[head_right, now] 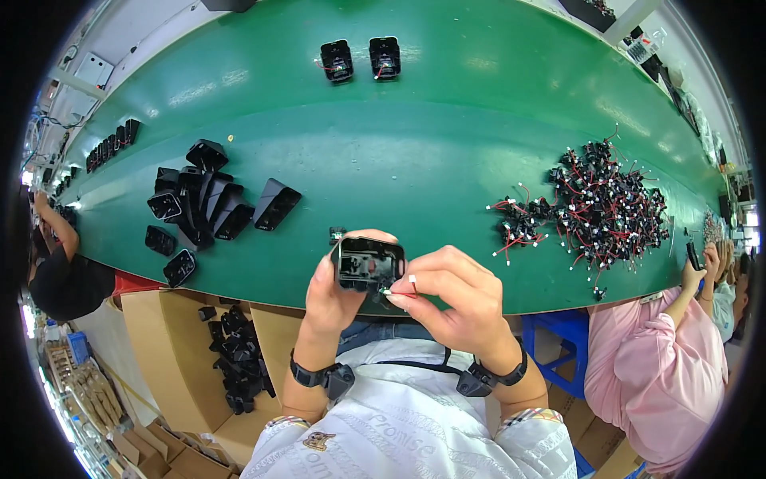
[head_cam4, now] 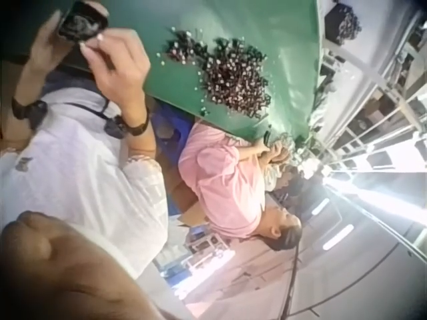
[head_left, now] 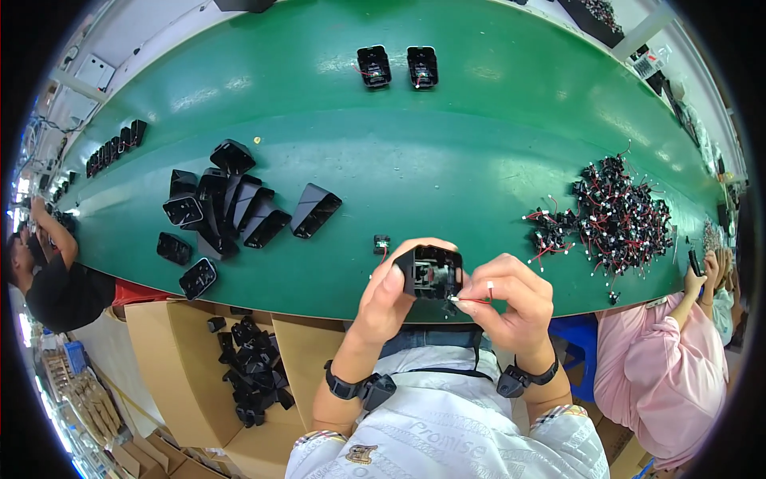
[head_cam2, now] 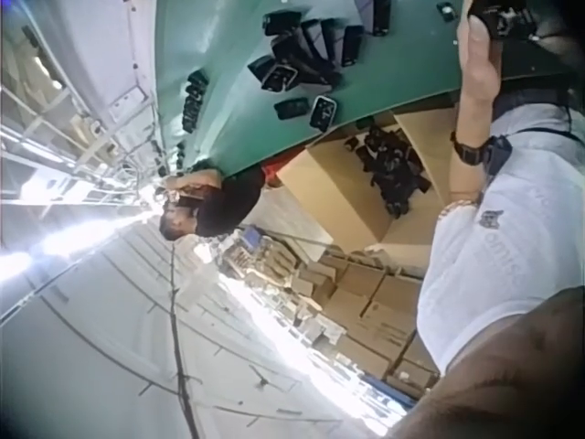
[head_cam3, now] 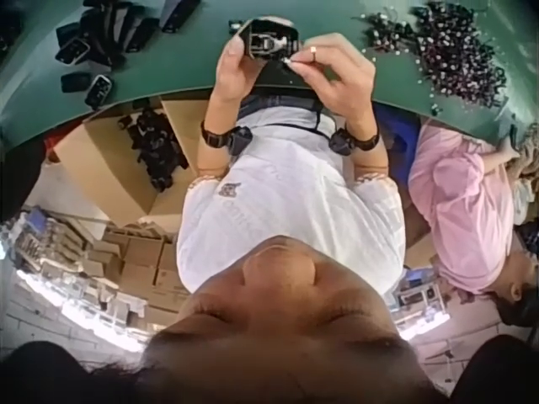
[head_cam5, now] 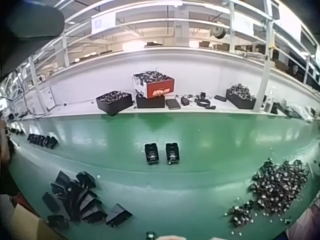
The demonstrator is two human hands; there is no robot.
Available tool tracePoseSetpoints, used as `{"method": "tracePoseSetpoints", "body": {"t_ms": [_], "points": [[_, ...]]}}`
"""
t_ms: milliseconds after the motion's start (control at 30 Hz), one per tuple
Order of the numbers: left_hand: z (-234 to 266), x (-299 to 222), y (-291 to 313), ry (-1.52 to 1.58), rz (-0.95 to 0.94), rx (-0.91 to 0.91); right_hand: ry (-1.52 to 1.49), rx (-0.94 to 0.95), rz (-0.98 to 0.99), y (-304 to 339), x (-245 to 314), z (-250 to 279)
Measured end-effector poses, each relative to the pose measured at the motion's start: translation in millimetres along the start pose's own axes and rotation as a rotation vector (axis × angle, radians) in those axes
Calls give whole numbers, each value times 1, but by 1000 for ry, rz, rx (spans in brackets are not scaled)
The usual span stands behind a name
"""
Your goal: The person picks up a circuit board and a plastic housing, fits the board into the housing, and snaps a cover onto the assembly. They then place the completed unit on the table and reach into a box to retrieve more housings to repeat the process.
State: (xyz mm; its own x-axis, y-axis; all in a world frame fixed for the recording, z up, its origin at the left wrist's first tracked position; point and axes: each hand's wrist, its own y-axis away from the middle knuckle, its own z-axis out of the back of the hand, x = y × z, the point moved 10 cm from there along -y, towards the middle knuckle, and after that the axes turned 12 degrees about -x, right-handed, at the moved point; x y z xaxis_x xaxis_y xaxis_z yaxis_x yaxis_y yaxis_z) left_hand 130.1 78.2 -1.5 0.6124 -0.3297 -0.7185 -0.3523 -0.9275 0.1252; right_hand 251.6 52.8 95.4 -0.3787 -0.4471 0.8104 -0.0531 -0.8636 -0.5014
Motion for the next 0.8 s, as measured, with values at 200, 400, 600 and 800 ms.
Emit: {"method": "tracePoseSetpoints", "body": {"t_ms": [200,400,600,800], "points": [[21,15,5,-9,149,-374,6,-14,124,-5,17,2],[27,14,3,-160,60,-324,81,5,173,-2,25,-12],[19,5,2,-233,-8,-369,110,4,126,4,26,-18],[28,10,2,-129,40,-482,195,149,8,8,17,-25]]}}
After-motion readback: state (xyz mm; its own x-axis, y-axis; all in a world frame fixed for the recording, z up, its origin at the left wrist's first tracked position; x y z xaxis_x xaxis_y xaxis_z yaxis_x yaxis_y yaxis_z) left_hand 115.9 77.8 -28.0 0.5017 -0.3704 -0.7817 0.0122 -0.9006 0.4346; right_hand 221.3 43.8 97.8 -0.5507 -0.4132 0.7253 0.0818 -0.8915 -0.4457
